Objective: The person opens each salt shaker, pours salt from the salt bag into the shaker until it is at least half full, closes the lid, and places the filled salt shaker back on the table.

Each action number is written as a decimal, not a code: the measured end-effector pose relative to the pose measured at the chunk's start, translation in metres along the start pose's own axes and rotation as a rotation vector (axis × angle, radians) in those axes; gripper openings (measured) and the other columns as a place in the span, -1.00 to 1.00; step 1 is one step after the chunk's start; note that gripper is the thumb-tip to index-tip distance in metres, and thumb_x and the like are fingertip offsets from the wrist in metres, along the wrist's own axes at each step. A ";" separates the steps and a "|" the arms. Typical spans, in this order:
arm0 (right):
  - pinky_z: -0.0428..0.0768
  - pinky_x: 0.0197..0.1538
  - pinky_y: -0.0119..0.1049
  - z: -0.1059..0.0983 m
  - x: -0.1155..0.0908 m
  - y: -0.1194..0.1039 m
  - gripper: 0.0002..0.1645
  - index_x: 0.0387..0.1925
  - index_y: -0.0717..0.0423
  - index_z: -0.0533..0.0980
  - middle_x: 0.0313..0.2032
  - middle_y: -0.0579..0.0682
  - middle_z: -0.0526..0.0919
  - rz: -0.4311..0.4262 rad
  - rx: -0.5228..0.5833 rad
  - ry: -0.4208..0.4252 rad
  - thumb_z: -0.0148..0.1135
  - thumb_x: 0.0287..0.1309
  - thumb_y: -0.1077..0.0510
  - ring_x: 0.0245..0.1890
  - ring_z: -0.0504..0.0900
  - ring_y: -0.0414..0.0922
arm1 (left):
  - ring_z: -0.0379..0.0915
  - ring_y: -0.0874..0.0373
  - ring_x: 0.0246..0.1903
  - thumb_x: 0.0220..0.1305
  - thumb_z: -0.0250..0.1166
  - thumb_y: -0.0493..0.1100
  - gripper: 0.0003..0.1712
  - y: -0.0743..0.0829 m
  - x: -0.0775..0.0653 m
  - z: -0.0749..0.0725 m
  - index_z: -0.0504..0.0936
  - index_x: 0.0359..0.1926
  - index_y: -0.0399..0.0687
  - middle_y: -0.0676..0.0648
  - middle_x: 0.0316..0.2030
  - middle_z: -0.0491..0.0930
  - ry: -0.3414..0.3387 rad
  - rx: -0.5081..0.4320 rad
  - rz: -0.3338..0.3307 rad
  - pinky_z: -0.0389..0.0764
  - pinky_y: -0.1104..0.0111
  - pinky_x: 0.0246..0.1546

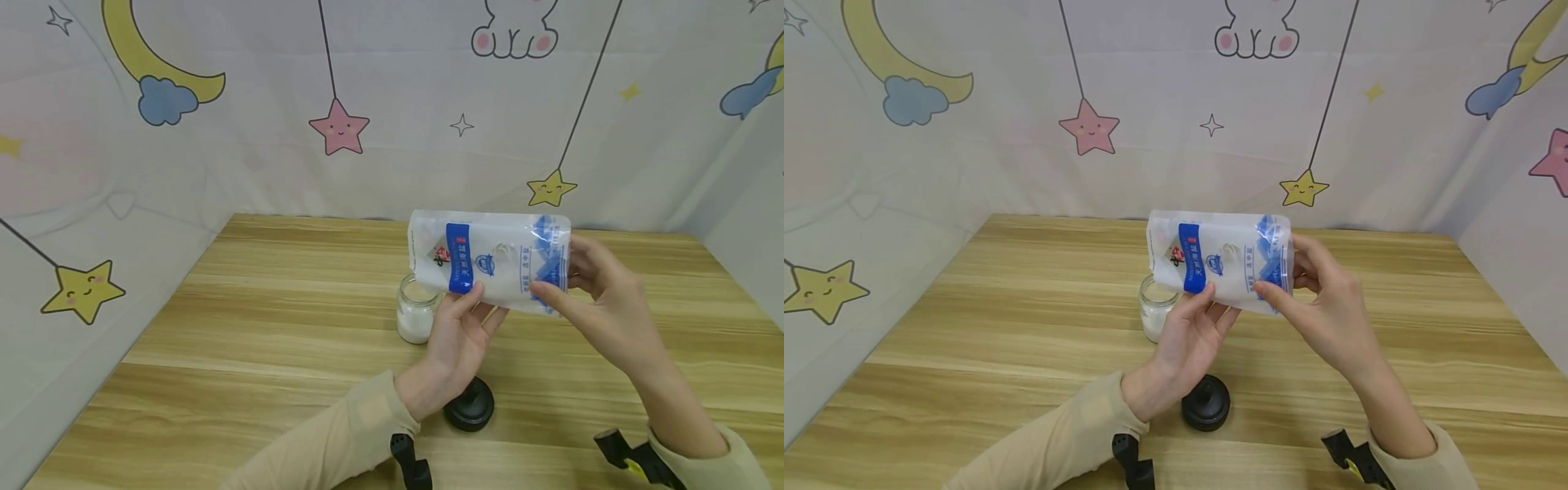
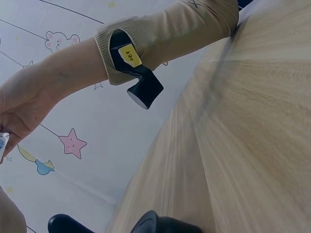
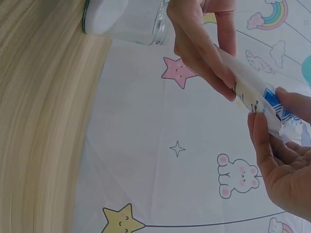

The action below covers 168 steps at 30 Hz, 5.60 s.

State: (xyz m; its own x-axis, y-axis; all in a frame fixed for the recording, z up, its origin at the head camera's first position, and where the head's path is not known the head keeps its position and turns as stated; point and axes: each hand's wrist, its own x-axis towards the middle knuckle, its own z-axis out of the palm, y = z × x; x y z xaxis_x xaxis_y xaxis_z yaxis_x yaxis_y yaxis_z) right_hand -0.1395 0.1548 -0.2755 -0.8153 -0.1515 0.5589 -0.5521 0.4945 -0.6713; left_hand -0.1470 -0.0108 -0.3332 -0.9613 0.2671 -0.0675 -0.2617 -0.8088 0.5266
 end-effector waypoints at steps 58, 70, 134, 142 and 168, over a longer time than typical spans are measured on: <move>0.55 -0.08 -0.71 0.000 0.000 0.000 -0.11 0.34 0.04 0.24 -0.03 0.25 0.64 0.021 -0.016 -0.125 0.40 -0.02 0.37 -0.15 0.60 -0.51 | 0.55 0.24 0.06 0.40 0.06 -0.29 -0.50 -0.001 -0.001 -0.001 0.32 0.31 0.10 0.02 0.20 0.49 0.000 -0.024 0.001 0.54 0.32 0.19; 0.57 -0.07 -0.68 0.002 -0.002 -0.002 -0.13 0.31 0.05 0.29 -0.03 -0.41 0.54 -0.021 0.003 -0.082 0.38 -0.05 0.45 -0.14 0.62 -0.46 | 0.52 0.23 0.07 0.41 0.05 -0.30 -0.51 -0.001 0.000 0.000 0.29 0.31 0.06 0.01 0.22 0.45 0.001 -0.009 0.006 0.56 0.34 0.16; 0.58 -0.09 -0.67 0.003 0.008 0.000 -0.23 0.28 0.10 0.33 -0.10 -0.52 0.58 0.002 0.020 -0.066 0.37 0.02 0.39 -0.15 0.64 -0.47 | 0.38 0.07 0.28 0.51 -0.16 -0.05 -0.55 -0.001 -0.003 -0.001 0.15 0.35 0.06 -0.07 0.28 0.40 -0.020 -0.104 0.015 0.51 0.36 0.21; 0.59 -0.09 -0.67 0.004 0.008 -0.001 -0.24 0.28 0.08 0.33 -0.10 -0.46 0.61 0.011 0.004 -0.068 0.37 0.03 0.36 -0.16 0.64 -0.47 | 0.38 0.06 0.28 0.51 -0.16 -0.06 -0.55 -0.001 -0.002 -0.001 0.14 0.36 0.09 -0.07 0.29 0.39 -0.013 -0.099 0.016 0.52 0.36 0.21; 0.59 -0.10 -0.67 0.005 0.007 -0.002 -0.24 0.28 0.11 0.33 -0.11 -0.50 0.59 -0.010 0.037 -0.057 0.34 0.02 0.43 -0.16 0.64 -0.46 | 0.45 0.10 0.21 0.52 -0.17 -0.06 -0.57 0.000 -0.003 -0.001 0.17 0.34 0.07 -0.06 0.24 0.43 -0.006 -0.085 0.013 0.53 0.35 0.20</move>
State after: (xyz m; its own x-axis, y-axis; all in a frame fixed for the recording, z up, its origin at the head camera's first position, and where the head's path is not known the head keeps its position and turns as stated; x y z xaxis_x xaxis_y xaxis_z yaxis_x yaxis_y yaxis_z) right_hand -0.1448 0.1488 -0.2732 -0.8178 -0.2056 0.5375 -0.5655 0.4605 -0.6842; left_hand -0.1437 -0.0118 -0.3339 -0.9642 0.2590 -0.0562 -0.2557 -0.8536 0.4539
